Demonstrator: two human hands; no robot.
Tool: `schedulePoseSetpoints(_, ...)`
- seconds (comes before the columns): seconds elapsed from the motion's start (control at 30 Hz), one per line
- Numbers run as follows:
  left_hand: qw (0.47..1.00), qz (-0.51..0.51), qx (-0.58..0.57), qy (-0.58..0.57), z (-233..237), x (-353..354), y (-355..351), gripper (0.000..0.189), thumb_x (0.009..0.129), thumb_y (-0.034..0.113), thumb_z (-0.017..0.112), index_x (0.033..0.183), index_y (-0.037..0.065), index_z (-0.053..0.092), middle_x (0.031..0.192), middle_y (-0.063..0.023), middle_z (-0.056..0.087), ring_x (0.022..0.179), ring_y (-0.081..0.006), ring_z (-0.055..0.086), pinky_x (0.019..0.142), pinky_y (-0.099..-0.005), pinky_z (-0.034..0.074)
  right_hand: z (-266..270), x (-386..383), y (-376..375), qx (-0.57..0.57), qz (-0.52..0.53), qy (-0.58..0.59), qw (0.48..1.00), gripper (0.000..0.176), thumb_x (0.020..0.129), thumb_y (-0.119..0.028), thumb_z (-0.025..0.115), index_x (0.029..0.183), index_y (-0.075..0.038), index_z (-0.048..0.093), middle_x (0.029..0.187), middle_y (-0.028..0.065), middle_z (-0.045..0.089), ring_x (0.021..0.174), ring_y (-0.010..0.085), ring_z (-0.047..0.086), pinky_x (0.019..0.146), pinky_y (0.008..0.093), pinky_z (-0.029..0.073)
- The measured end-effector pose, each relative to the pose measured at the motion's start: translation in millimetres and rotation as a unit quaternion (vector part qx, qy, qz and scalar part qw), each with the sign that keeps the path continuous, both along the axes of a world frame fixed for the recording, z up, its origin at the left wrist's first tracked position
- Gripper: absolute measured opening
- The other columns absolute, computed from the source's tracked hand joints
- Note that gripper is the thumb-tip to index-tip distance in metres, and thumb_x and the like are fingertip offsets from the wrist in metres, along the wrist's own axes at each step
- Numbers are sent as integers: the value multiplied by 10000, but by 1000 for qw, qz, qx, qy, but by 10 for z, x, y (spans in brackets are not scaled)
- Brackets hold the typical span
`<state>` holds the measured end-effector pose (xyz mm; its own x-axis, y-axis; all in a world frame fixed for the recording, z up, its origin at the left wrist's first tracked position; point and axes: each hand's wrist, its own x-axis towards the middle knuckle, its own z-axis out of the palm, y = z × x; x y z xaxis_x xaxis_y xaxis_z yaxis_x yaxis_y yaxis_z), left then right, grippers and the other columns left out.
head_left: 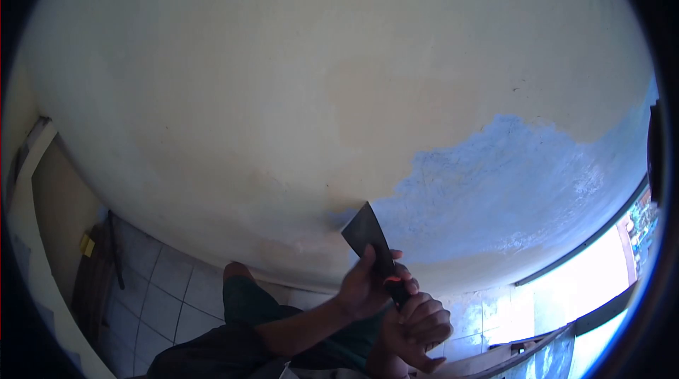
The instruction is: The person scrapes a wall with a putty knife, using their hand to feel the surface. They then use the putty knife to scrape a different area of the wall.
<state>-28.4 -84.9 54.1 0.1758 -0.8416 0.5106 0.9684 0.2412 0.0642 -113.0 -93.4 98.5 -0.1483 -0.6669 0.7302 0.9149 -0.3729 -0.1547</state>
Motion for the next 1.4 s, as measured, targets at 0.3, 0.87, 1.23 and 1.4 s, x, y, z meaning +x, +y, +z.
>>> schedulePoseSetpoints(0.3,1000,-17,21,-12,-27,0,31,534,973,491,293,1240,84,513,1048,-166,644,1002,-355,591,922,-475,411,-99,-66,-44,-23,11,35,999,512,801,-517,536,535,-129,332,467,-4,320,463,123,351,553,274,359)
schedulePoseSetpoints(0.87,1000,-24,7,-5,-65,66,38,550,958,511,327,1207,66,533,1028,-153,654,1026,-358,584,934,-466,394,-82,121,-22,-27,-27,8,999,526,816,-540,533,531,-138,351,468,-20,331,440,111,354,495,253,343)
schedulePoseSetpoints(1.23,998,-39,54,1,-81,50,143,545,961,497,331,1187,49,541,1027,-157,645,1019,-344,592,949,-473,398,-182,29,-15,-34,-8,14,999,505,818,-553,513,571,-134,379,486,-21,316,467,107,359,513,259,363)
schedulePoseSetpoints(1.4,998,-31,42,-24,-72,85,141,543,964,492,330,1193,47,538,1041,-158,640,1029,-337,588,952,-466,396,-167,-52,88,15,-26,12,999,501,793,-527,544,543,-145,338,488,-11,326,473,110,356,510,252,350)
